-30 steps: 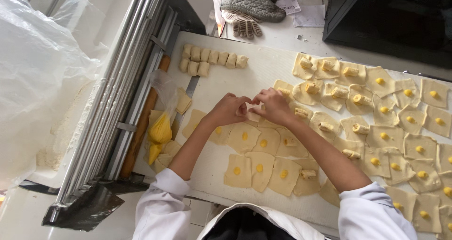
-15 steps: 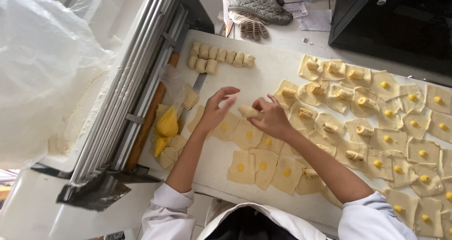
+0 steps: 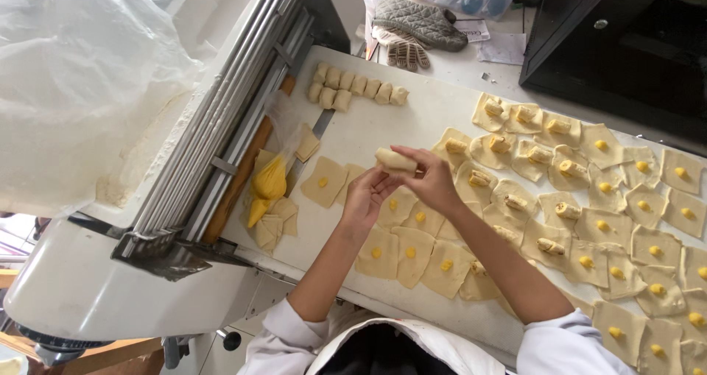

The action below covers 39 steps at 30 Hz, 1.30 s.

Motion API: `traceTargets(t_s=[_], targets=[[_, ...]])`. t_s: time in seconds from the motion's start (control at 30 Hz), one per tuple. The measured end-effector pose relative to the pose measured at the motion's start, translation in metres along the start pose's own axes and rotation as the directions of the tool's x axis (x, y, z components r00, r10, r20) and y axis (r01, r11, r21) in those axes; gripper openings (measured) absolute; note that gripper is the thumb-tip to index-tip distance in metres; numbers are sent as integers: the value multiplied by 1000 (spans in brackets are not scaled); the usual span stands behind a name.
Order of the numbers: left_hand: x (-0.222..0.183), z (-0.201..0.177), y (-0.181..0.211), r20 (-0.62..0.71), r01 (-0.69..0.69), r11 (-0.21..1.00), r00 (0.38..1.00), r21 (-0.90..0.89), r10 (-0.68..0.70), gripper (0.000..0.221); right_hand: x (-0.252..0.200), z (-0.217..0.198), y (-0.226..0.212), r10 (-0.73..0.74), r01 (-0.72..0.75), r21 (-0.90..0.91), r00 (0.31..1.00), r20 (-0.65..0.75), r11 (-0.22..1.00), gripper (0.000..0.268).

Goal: The person pipes a yellow filling from a bag onto squares of dough and then folds the dough around small pieces of fruit one by one.

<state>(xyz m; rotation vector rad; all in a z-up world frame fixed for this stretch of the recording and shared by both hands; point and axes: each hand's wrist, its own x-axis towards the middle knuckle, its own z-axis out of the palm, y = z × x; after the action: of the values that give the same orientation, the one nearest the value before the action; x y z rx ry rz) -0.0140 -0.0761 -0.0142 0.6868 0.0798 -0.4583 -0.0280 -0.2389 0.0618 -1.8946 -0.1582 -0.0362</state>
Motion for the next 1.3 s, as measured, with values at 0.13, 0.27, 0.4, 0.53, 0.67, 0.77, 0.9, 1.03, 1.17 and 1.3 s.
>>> traceTargets(t_s=[0.13, 0.27, 0.4, 0.53, 0.67, 0.77, 0.9, 1.03, 1.17, 1.3], targets=[[-19, 14, 12, -35, 23, 990, 999, -139, -28, 33, -15, 13, -8, -6, -16, -156, 990, -141, 988, 39], [-46, 44, 17, 8, -105, 982, 994, -157, 107, 37, -29, 30, -24, -604, 436, -556, 782, -154, 707, 38], [-64, 62, 31, -14, -213, 972, 977, -96, 212, 46, -51, 39, -44, -783, 631, -618, 620, 39, 469, 36], [-68, 58, 28, -24, -171, 979, 985, -113, 169, 45, -71, 32, -55, -851, 783, -451, 517, 90, 428, 25], [-67, 43, 17, 156, -254, 964, 958, 77, 240, 65, -58, 15, -67, -706, 602, -454, 703, -91, 657, 21], [-72, 40, 14, 226, -228, 960, 956, 161, 189, 76, -43, -6, -79, -512, 497, -345, 857, 53, 796, 23], [-83, 54, 19, 253, -223, 936, 955, 271, 154, 80, -36, -15, -98, -269, 292, -99, 943, 195, 951, 19], [-91, 66, 27, 192, -271, 842, 960, 466, 202, 85, -36, -20, -111, -200, 234, -112, 946, 253, 966, 27], [-92, 69, 27, 210, -272, 830, 959, 487, 192, 85, -39, -23, -116, -120, 186, -229, 954, 275, 955, 24], [-90, 66, 22, 237, -244, 880, 959, 407, 156, 74, -36, -26, -113, -159, 235, -230, 939, 304, 944, 15]])
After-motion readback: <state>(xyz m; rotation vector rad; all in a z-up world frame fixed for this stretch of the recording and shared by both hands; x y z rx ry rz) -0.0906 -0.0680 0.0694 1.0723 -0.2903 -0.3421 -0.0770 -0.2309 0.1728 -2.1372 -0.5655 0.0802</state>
